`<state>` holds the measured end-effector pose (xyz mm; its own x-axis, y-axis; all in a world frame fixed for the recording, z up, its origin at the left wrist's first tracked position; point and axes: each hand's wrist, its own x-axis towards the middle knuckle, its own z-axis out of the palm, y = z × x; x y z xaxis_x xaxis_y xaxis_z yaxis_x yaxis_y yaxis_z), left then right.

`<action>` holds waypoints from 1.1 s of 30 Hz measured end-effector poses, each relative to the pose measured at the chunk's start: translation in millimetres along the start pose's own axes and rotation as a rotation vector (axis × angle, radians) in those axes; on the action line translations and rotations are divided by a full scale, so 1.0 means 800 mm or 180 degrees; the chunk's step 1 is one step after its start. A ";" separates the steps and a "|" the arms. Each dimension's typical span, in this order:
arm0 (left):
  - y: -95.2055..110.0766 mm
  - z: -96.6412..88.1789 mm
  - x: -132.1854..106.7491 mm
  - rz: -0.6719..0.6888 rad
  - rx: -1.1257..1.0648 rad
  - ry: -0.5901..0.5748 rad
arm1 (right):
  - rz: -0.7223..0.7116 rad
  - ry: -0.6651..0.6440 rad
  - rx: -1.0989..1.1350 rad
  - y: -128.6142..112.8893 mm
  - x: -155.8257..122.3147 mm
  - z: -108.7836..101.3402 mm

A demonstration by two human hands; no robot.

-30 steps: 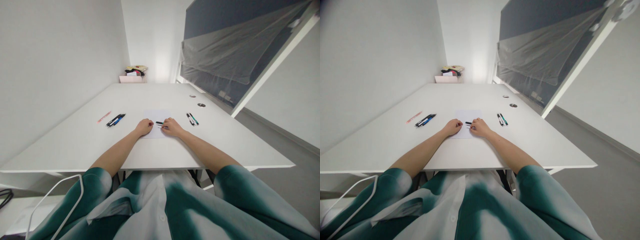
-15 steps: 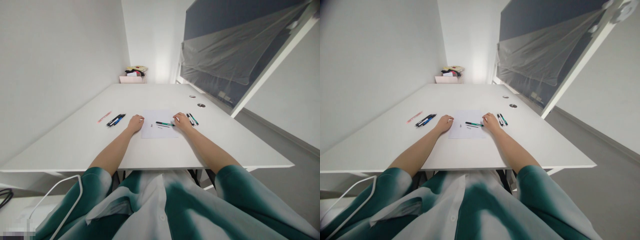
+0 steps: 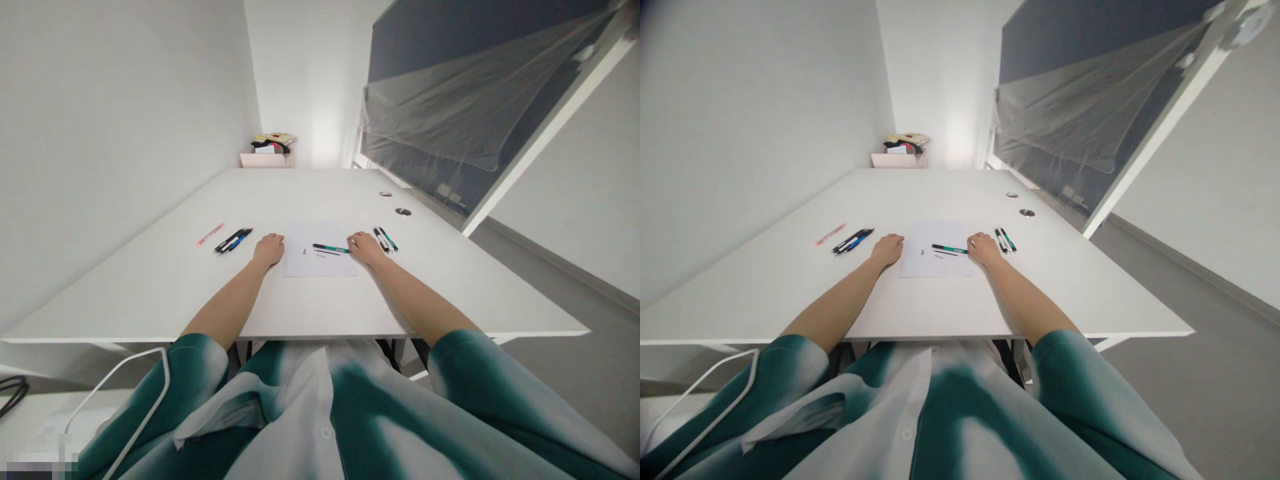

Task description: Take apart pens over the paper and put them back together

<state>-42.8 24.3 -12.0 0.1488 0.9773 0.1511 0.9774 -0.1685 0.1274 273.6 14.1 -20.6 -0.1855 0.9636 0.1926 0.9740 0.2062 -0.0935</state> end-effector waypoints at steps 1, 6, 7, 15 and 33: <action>0.000 0.000 0.000 -0.0002 0.0000 -0.0005 | 0.0012 0.0038 0.0036 0.000 0.000 0.000; 0.001 -0.001 -0.001 -0.0033 -0.0033 -0.0027 | 0.0040 0.0120 0.0107 -0.001 -0.002 0.001; 0.000 -0.001 0.000 -0.0034 -0.0045 -0.0022 | 0.0042 0.0121 0.0111 -0.001 -0.002 0.001; -0.003 0.002 0.002 -0.0013 -0.0173 0.0043 | 0.0018 0.0255 0.0208 -0.001 -0.003 0.002; -0.003 0.002 0.002 -0.0008 -0.0165 0.0020 | 0.0043 0.0269 0.0210 0.000 -0.002 0.005</action>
<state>-44.8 26.2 -13.6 0.1451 0.9769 0.1569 0.9687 -0.1725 0.1783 273.2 13.2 -24.9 -0.1582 0.9492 0.2722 0.9652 0.2068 -0.1601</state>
